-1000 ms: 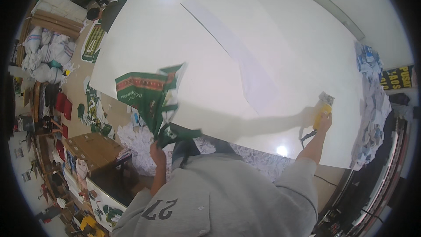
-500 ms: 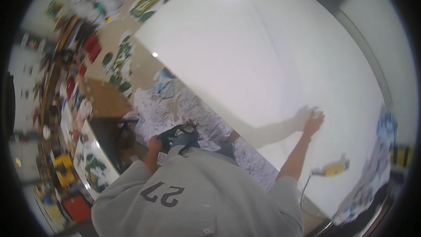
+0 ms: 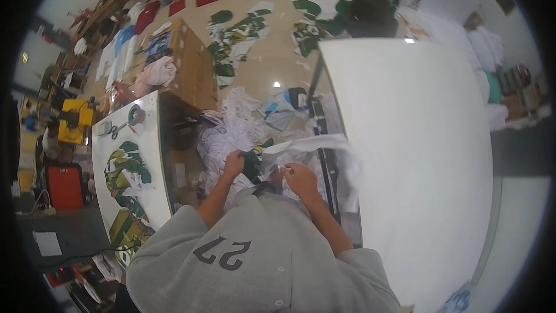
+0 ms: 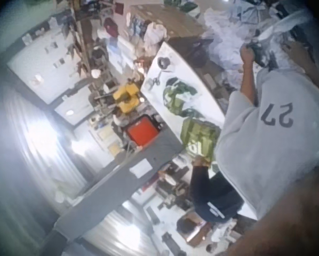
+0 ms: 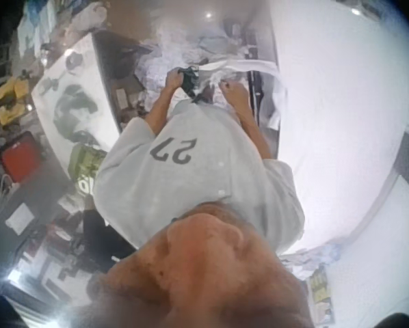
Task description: The person uses a yellow electric fabric cutter to cut green and white jersey fabric pieces on a large white table. They align the fabric, cut along the edges, and remove excess material, repeating the process for multiple pieces.
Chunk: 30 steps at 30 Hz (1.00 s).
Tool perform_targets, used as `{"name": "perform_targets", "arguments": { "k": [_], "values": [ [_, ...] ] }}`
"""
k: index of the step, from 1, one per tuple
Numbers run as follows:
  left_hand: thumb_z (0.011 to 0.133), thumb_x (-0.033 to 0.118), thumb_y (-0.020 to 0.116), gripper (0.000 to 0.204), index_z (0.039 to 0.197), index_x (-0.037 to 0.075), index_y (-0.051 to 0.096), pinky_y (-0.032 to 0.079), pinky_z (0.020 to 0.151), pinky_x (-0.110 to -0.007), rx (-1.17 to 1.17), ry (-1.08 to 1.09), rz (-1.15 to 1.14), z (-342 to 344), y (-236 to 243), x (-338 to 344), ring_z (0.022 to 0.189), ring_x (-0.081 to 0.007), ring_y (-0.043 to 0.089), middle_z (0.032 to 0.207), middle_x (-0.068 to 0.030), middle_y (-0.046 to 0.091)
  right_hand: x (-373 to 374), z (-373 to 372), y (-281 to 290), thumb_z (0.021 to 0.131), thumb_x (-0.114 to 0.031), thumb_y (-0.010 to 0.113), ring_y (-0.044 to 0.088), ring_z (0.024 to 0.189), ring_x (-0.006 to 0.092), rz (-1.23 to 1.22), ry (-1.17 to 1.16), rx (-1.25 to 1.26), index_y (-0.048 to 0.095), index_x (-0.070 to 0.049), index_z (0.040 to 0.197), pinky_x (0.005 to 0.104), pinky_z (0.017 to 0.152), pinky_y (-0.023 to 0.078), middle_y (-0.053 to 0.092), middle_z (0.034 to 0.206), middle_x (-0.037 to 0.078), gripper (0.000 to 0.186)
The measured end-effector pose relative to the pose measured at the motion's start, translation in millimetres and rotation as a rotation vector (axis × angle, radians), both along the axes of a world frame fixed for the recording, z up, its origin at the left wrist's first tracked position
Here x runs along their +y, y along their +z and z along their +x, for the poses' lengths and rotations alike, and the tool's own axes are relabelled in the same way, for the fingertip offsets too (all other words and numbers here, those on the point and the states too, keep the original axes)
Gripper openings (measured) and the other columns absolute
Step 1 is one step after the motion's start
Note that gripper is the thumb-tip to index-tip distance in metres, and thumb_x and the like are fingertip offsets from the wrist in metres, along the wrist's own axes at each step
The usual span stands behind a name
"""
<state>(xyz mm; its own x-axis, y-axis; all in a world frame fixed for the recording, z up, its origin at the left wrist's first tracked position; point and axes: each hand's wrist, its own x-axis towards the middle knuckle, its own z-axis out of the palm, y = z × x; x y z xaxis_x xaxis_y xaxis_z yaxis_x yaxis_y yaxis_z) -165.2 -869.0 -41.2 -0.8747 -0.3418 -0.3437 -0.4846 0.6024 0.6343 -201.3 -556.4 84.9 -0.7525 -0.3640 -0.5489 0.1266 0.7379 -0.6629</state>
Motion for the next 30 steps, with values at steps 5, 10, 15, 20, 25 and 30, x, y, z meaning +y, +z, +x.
{"name": "perform_targets", "arguments": {
  "k": [5,10,15,20,25,30],
  "values": [
    [0.092,0.007,0.064,0.033,0.122,0.002,0.079,0.059,0.096,-0.041,0.111,-0.194,0.236,-60,52,-13,0.106,-0.0375,0.077,0.113,-0.0234,0.079,-55,-71,-82,0.085,-0.030,0.090,0.063,0.138,0.0444,-0.204,0.083,0.129,0.040,-0.012,0.170,0.0502,0.115,0.051,0.063,0.150,0.030,0.100],
    [0.094,0.001,0.067,0.036,0.129,0.000,0.075,0.055,0.099,-0.038,0.281,-0.198,0.536,-127,109,-3,0.112,-0.0314,0.073,0.127,-0.0178,0.076,-122,-160,-118,0.083,-0.015,0.093,0.068,0.125,0.0365,-0.432,0.264,0.109,0.043,-0.009,0.164,0.0448,0.109,0.055,0.067,0.140,0.024,0.095],
    [0.102,0.014,0.074,0.042,0.142,0.002,0.069,0.051,0.114,-0.041,0.293,0.051,0.336,-185,110,-43,0.132,-0.0343,0.068,0.141,-0.0188,0.071,-200,-263,-121,0.098,-0.028,0.082,0.071,0.093,0.0237,-0.201,0.016,-0.610,0.073,-0.005,0.123,0.0398,0.086,0.061,0.077,0.102,0.012,0.035],
    [0.102,0.025,0.075,0.054,0.151,0.004,0.065,0.048,0.118,-0.045,0.139,0.225,0.130,-223,60,-119,0.137,-0.0384,0.064,0.145,-0.0222,0.069,-271,-420,-205,0.095,-0.028,0.080,0.078,0.086,0.0320,0.011,0.497,-0.221,0.078,0.002,0.123,0.0479,0.068,0.062,0.080,0.100,0.018,0.041],
    [0.102,0.036,0.073,0.059,0.152,0.005,0.065,0.049,0.117,-0.048,-0.218,0.223,0.000,-266,44,-190,0.139,-0.0421,0.062,0.146,-0.0262,0.068,-405,-624,-198,0.085,-0.039,0.082,0.081,0.101,0.0363,0.019,0.387,-0.012,0.080,0.005,0.112,0.0503,0.078,0.063,0.080,0.107,0.028,0.052],
    [0.104,0.040,0.071,0.062,0.152,0.001,0.064,0.049,0.117,-0.047,-0.120,0.567,0.187,-304,63,-199,0.138,-0.0411,0.065,0.147,-0.0262,0.069,-520,-741,-104,0.084,-0.023,0.087,0.073,0.122,0.0361,-0.538,0.102,0.170,0.056,-0.003,0.155,0.0450,0.102,0.057,0.074,0.134,0.026,0.080]
  ]
}}
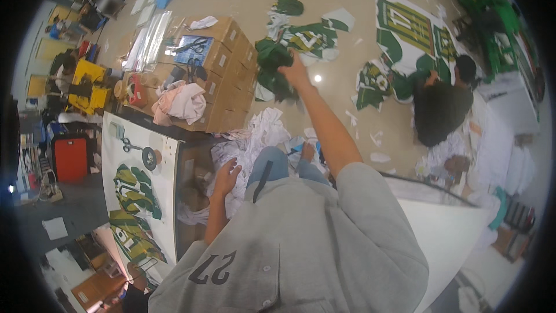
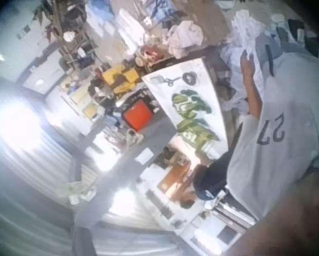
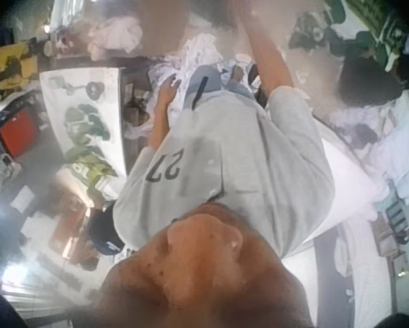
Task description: The person uses a yellow electric fabric cutter to cut green and white jersey fabric pieces on a large white table. They align the fabric, cut along the edges, and remove excess material, repeating the process for multiple pieces.
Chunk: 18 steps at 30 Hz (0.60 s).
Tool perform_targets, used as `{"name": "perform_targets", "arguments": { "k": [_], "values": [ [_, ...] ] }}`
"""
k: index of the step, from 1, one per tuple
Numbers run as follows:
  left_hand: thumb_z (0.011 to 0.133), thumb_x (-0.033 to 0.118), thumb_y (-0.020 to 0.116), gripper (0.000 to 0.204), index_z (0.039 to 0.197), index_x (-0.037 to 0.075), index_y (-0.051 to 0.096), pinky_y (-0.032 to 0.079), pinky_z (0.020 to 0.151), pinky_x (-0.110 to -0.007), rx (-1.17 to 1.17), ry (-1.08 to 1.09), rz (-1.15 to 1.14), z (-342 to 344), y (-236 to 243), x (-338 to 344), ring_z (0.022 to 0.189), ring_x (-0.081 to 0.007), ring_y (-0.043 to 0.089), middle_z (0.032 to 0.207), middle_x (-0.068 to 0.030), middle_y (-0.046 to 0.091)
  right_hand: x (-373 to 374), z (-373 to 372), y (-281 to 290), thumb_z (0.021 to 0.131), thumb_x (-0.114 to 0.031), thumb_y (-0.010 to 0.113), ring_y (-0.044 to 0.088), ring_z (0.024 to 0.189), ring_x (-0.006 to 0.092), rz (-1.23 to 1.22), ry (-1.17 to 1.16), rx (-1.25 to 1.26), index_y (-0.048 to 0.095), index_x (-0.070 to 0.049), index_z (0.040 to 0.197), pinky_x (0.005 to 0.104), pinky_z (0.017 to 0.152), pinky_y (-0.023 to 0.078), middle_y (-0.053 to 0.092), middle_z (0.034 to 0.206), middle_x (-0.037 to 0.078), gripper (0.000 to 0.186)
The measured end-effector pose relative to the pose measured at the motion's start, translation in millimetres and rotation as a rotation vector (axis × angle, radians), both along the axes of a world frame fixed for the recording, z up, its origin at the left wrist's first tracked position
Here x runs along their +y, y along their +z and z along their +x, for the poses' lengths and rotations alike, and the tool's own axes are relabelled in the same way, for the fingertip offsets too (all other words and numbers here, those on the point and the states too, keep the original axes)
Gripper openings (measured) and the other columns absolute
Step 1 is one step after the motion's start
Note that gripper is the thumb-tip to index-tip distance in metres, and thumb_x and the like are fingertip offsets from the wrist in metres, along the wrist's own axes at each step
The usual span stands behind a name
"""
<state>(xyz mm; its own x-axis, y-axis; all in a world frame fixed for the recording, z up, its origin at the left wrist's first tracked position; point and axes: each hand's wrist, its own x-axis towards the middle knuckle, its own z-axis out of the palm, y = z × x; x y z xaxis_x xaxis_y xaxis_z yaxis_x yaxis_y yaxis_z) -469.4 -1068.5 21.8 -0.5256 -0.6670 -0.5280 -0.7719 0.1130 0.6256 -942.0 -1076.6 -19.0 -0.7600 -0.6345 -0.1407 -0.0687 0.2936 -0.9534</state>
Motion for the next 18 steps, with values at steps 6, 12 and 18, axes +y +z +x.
{"name": "perform_targets", "arguments": {
  "k": [6,12,18],
  "values": [
    [0.105,0.040,0.071,0.061,0.150,-0.001,0.065,0.048,0.119,-0.046,0.014,-0.054,0.022,-67,-14,-59,0.138,-0.0429,0.064,0.148,-0.0266,0.069,17,-98,-71,0.091,-0.025,0.081,0.068,0.132,0.0346,0.112,0.058,-0.171,0.064,-0.006,0.150,0.0429,0.110,0.054,0.072,0.142,0.022,0.063],
    [0.105,0.040,0.069,0.059,0.148,0.000,0.067,0.047,0.121,-0.045,0.058,-0.029,0.083,-173,-76,-155,0.142,-0.0404,0.063,0.149,-0.0264,0.068,230,-88,-224,0.094,-0.025,0.065,0.077,0.103,0.0477,1.046,0.724,0.280,0.083,0.001,0.101,0.0585,0.093,0.060,0.080,0.108,0.028,0.032],
    [0.106,0.038,0.068,0.057,0.147,-0.001,0.067,0.051,0.114,-0.044,-0.019,-0.226,0.150,-282,-104,-255,0.132,-0.0391,0.070,0.142,-0.0256,0.073,310,-32,-147,0.087,-0.023,0.076,0.078,0.093,0.0468,1.038,0.334,-0.463,0.082,0.002,0.104,0.0495,0.083,0.063,0.080,0.108,0.026,0.031]
  ]
}}
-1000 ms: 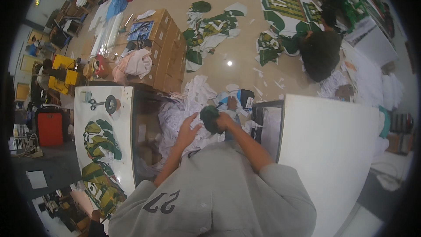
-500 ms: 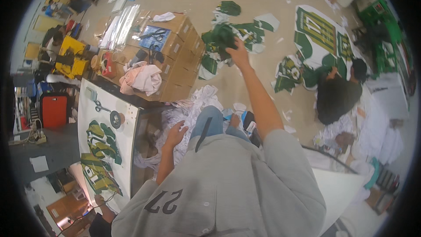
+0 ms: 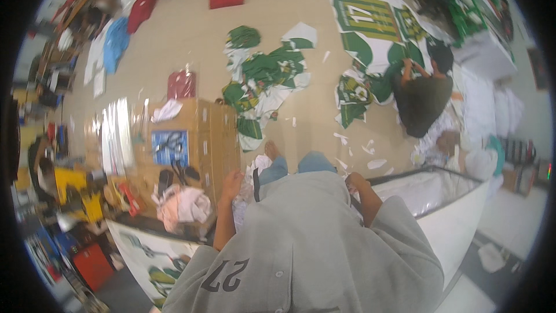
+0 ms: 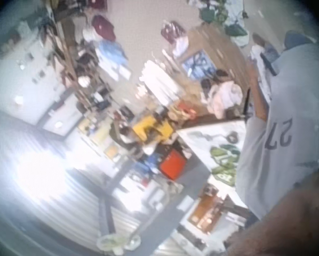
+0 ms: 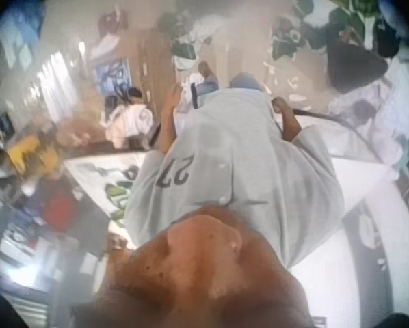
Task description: The person uses a yellow electric fabric cutter to cut green and white jersey fabric pieces on a large white table. They align the fabric, cut along the edges, and remove excess material, repeating the process for multiple pieces.
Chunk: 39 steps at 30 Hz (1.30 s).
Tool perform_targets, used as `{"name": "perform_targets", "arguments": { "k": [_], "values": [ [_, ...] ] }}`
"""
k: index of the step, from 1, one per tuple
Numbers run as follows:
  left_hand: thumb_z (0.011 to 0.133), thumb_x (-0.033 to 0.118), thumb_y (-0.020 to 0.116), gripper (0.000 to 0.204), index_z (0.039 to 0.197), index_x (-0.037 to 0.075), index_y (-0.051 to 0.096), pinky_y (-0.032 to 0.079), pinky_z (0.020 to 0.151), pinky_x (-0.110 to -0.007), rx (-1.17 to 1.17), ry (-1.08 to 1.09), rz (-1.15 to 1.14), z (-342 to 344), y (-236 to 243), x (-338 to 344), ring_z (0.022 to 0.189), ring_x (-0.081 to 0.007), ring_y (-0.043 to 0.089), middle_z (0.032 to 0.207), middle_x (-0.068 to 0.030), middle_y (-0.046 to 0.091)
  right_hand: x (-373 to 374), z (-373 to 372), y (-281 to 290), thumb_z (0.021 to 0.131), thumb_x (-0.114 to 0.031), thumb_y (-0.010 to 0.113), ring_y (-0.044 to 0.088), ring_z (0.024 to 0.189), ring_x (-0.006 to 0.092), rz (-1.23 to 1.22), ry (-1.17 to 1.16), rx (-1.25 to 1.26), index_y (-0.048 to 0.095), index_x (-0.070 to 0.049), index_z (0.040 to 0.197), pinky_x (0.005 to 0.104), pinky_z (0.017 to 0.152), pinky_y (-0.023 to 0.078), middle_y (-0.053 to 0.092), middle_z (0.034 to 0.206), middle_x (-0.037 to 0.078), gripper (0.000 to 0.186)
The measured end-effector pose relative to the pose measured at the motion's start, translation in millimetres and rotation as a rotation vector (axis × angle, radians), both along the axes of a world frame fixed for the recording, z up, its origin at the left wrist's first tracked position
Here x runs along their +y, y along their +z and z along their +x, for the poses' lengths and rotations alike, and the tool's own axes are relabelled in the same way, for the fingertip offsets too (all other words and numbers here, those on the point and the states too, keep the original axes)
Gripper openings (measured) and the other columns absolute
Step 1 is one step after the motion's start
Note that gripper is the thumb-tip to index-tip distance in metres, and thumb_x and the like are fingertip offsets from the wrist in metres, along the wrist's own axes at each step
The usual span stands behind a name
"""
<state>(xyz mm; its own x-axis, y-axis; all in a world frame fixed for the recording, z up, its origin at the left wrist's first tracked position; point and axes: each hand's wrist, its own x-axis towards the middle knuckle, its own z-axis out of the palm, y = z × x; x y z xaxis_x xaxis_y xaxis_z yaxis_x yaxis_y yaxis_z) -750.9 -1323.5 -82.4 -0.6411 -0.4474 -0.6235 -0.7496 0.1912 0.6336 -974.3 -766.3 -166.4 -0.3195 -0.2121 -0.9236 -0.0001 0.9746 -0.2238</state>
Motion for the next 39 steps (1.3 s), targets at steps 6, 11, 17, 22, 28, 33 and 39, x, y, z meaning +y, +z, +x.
{"name": "perform_targets", "arguments": {
  "k": [6,11,17,22,28,33,39],
  "values": [
    [0.104,0.036,0.067,0.053,0.142,-0.001,0.071,0.054,0.108,-0.043,0.023,-0.158,0.049,-91,-53,-58,0.125,-0.0353,0.073,0.133,-0.0258,0.076,-56,0,14,0.090,-0.021,0.074,0.075,0.112,0.0462,-0.158,-0.387,0.427,0.081,-0.004,0.116,0.0506,0.096,0.059,0.079,0.117,0.026,0.032],
    [0.103,0.037,0.067,0.045,0.126,0.000,0.079,0.056,0.103,-0.042,-0.098,-0.221,-0.030,-136,-96,-68,0.114,-0.0315,0.076,0.117,-0.0226,0.081,-99,-79,-15,0.090,-0.022,0.077,0.069,0.129,0.0468,-0.155,-0.538,0.348,0.073,-0.003,0.135,0.0480,0.112,0.053,0.074,0.133,0.029,0.050],
    [0.105,0.043,0.061,0.046,0.120,0.004,0.080,0.056,0.098,-0.043,-0.131,-0.212,-0.039,-178,-96,-25,0.109,-0.0292,0.078,0.111,-0.0188,0.082,-90,-293,-57,0.089,-0.031,0.087,0.068,0.126,0.0266,-0.413,-1.219,0.385,0.047,-0.012,0.164,0.0459,0.099,0.057,0.071,0.138,0.013,0.087],
    [0.109,0.049,0.057,0.053,0.123,0.002,0.079,0.055,0.100,-0.045,-0.404,-0.326,-0.076,-255,-108,17,0.113,-0.0319,0.077,0.114,-0.0224,0.081,-68,-469,-7,0.098,-0.038,0.082,0.065,0.133,0.0289,-0.517,-1.740,0.321,0.016,-0.016,0.177,0.0501,0.098,0.057,0.068,0.144,0.017,0.105],
    [0.112,0.058,0.051,0.073,0.142,-0.006,0.069,0.046,0.117,-0.044,-0.298,-0.219,0.234,-492,-102,43,0.136,-0.0390,0.065,0.141,-0.0283,0.071,0,-578,23,0.106,-0.042,0.073,0.066,0.139,0.0362,-1.034,-1.969,0.314,0.005,-0.010,0.178,0.0511,0.106,0.056,0.062,0.154,0.027,0.104],
    [0.110,0.063,0.053,0.086,0.163,-0.005,0.050,0.033,0.129,-0.041,-0.332,-0.709,0.132,-695,-145,65,0.155,-0.0381,0.049,0.166,-0.0258,0.053,49,-611,18,0.112,-0.042,0.062,0.061,0.144,0.0357,-1.047,-2.221,0.328,0.012,-0.013,0.177,0.0519,0.121,0.044,0.064,0.154,0.022,0.087],
    [0.102,0.040,0.072,0.068,0.155,0.000,0.057,0.041,0.124,-0.053,0.010,-1.290,-0.277,-922,-209,211,0.143,-0.0438,0.058,0.153,-0.0251,0.062,120,-617,-110,0.114,-0.049,0.053,0.057,0.148,0.0320,-1.091,-2.430,0.498,0.033,-0.020,0.173,0.0506,0.124,0.042,0.059,0.161,0.016,0.068]
  ]
}}
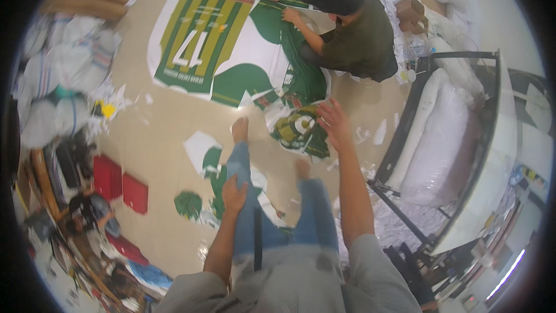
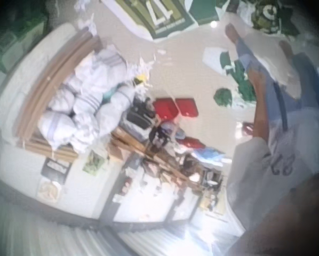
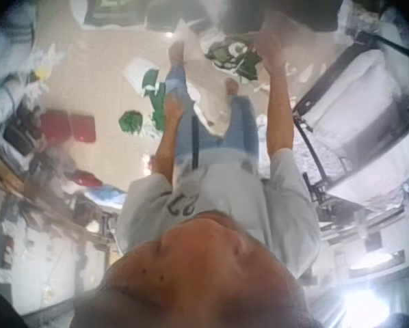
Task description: The person uses a yellow electric fabric cutter to cut green and white jersey fabric pieces on a large white table. They align the fabric, cut along the edges, and remove excess material, repeating the process for multiple pieces.
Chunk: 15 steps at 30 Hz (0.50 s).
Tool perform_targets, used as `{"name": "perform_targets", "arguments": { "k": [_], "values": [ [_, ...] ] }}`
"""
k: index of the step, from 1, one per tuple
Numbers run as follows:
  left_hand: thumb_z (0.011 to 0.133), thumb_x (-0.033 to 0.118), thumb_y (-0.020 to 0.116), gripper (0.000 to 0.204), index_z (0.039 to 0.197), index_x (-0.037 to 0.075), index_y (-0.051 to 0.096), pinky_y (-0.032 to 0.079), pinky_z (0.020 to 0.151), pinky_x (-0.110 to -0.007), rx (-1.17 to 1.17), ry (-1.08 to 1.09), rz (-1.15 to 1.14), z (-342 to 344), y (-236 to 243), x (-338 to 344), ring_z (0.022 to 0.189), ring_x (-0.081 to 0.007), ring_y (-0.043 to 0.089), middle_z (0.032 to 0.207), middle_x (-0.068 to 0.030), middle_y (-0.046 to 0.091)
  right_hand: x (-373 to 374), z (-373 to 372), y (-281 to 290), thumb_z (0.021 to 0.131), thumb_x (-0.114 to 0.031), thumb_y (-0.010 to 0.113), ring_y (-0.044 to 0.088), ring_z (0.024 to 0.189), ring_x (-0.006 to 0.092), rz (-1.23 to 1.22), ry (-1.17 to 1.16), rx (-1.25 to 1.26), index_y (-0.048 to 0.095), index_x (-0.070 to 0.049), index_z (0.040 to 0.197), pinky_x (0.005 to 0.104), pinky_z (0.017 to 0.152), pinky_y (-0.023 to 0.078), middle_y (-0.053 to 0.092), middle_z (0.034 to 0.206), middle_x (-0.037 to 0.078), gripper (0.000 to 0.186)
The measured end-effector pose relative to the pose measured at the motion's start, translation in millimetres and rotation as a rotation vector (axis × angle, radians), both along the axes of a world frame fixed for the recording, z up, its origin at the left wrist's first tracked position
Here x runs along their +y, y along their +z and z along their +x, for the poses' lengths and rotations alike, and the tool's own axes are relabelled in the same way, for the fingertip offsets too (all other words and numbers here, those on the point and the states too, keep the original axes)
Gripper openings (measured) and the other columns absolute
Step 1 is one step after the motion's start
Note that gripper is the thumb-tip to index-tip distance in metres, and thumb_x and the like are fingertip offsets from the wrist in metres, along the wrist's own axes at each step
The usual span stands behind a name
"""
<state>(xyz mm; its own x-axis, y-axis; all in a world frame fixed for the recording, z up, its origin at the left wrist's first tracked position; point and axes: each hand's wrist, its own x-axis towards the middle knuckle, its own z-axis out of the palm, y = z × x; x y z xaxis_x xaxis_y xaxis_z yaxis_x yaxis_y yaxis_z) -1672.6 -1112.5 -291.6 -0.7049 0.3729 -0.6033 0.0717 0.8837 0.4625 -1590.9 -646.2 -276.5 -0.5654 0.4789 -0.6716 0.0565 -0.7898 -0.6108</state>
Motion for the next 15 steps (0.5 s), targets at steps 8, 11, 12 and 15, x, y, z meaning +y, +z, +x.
{"name": "perform_targets", "arguments": {
  "k": [8,11,12,15],
  "values": [
    [0.107,0.022,0.070,0.056,0.155,-0.003,0.055,0.049,0.116,-0.047,-0.364,0.120,0.305,-74,-120,126,0.135,-0.0425,0.065,0.145,-0.0277,0.067,146,-37,-225,0.107,-0.060,0.065,0.059,0.139,0.0446,0.018,-0.658,-0.037,0.047,-0.007,0.149,0.0696,0.124,0.043,0.059,0.148,0.027,0.070],
    [0.105,0.029,0.072,0.062,0.156,-0.002,0.055,0.052,0.112,-0.048,-0.496,-0.065,0.084,-45,-150,96,0.133,-0.0430,0.066,0.143,-0.0283,0.068,191,-90,-235,0.108,-0.068,0.053,0.050,0.147,0.0453,0.162,-0.721,-0.139,0.044,-0.009,0.160,0.0758,0.126,0.033,0.050,0.160,0.024,0.079],
    [0.105,0.032,0.072,0.064,0.156,-0.002,0.055,0.052,0.111,-0.049,-0.565,-0.193,-0.051,-37,-150,92,0.132,-0.0434,0.066,0.142,-0.0284,0.068,205,-93,-229,0.108,-0.070,0.048,0.048,0.148,0.0451,0.241,-0.675,-0.094,0.042,-0.010,0.163,0.0765,0.127,0.031,0.051,0.160,0.021,0.081],
    [0.106,0.043,0.068,0.064,0.154,0.001,0.058,0.054,0.108,-0.051,-0.648,-0.382,0.018,-28,-165,94,0.127,-0.0448,0.068,0.137,-0.0275,0.071,259,-80,-222,0.112,-0.066,0.041,0.048,0.149,0.0459,0.317,-0.598,-0.019,0.046,-0.010,0.161,0.0764,0.127,0.029,0.053,0.161,0.019,0.075]
  ]
}}
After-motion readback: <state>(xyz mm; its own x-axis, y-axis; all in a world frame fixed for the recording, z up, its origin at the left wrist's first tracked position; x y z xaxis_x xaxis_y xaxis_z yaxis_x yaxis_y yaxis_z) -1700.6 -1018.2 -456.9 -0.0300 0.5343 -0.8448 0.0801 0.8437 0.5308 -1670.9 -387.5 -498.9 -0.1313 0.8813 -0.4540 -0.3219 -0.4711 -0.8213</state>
